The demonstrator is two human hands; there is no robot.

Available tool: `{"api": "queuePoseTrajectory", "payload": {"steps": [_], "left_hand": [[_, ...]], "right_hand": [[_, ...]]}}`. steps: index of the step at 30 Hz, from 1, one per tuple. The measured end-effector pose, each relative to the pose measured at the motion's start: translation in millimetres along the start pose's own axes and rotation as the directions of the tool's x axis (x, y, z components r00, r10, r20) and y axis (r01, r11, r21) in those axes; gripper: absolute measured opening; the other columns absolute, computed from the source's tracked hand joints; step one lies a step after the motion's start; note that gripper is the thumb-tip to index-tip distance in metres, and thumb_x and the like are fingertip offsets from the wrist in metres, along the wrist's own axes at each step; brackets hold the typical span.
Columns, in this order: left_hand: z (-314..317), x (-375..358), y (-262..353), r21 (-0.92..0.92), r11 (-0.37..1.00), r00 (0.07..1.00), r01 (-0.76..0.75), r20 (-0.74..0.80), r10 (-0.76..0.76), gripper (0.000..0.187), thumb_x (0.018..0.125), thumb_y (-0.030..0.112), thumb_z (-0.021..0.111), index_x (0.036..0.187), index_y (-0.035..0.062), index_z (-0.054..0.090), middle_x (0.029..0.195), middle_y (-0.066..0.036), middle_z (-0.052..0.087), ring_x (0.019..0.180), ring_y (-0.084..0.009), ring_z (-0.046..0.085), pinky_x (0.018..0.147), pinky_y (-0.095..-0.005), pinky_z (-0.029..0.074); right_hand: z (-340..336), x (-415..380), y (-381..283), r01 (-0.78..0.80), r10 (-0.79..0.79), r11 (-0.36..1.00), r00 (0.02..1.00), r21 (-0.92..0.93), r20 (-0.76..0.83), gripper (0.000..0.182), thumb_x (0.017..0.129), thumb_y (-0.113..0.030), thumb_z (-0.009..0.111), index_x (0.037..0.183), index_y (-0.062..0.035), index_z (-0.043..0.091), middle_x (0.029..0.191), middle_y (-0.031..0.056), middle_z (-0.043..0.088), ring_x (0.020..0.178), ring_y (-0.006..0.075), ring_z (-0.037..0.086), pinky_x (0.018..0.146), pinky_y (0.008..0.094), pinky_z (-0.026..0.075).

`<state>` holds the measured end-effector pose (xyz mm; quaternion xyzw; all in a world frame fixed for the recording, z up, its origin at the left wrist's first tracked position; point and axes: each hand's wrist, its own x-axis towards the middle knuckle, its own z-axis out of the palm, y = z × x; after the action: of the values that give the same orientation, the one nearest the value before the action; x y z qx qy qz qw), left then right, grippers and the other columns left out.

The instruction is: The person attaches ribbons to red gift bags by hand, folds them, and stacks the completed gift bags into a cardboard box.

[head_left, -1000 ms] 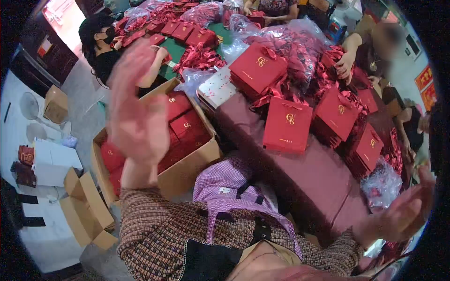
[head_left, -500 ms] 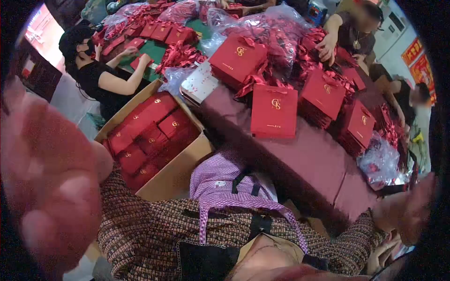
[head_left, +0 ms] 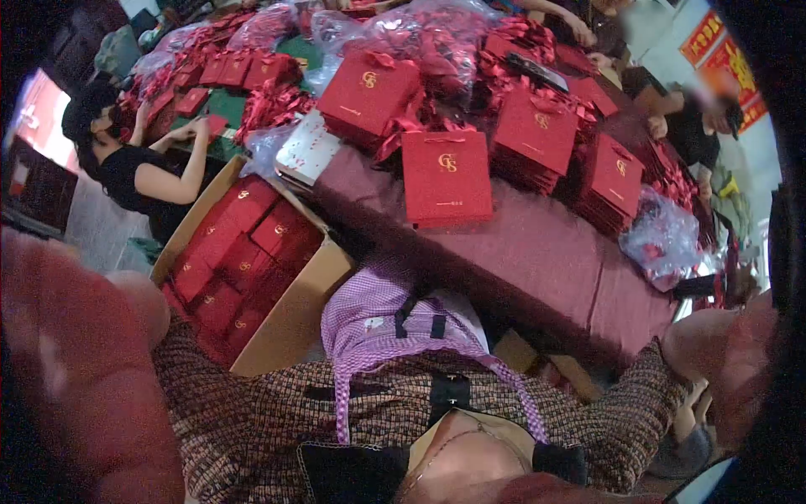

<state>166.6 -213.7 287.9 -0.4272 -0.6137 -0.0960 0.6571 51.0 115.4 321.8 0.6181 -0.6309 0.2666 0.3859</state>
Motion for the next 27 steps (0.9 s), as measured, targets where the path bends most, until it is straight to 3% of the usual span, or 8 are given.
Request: {"api": "queuePoseTrajectory", "payload": {"steps": [6,27], "left_hand": [[3.6,1.8,4.9,-0.168,0.985,0.999,-0.048,-0.014,0.047,0.056,0.090,0.040,0.046,0.083,-0.0155,0.049,0.094,-0.033,0.050,0.094,-0.0411,0.057,0.095,-0.0543,0.043],[8.8,9.6,10.6,-0.276,0.961,1.000,-0.021,0.008,0.024,0.044,0.089,0.032,0.046,0.078,-0.0100,0.047,0.086,-0.027,0.048,0.088,-0.0372,0.059,0.096,-0.0549,0.041]], "right_hand": [[-8.3,-4.9,-0.6,-0.024,0.024,1.000,0.999,-0.016,0.022,0.056,0.094,-0.037,0.044,0.139,-0.0079,0.026,0.102,0.0095,0.055,0.089,0.0168,0.055,0.086,0.0302,0.050],[-8.8,-13.0,1.4,-0.035,0.034,0.999,0.999,0.031,0.033,0.051,0.092,-0.032,0.050,0.133,-0.0072,0.034,0.096,0.0085,0.053,0.082,0.0175,0.053,0.083,0.0303,0.050]]}}
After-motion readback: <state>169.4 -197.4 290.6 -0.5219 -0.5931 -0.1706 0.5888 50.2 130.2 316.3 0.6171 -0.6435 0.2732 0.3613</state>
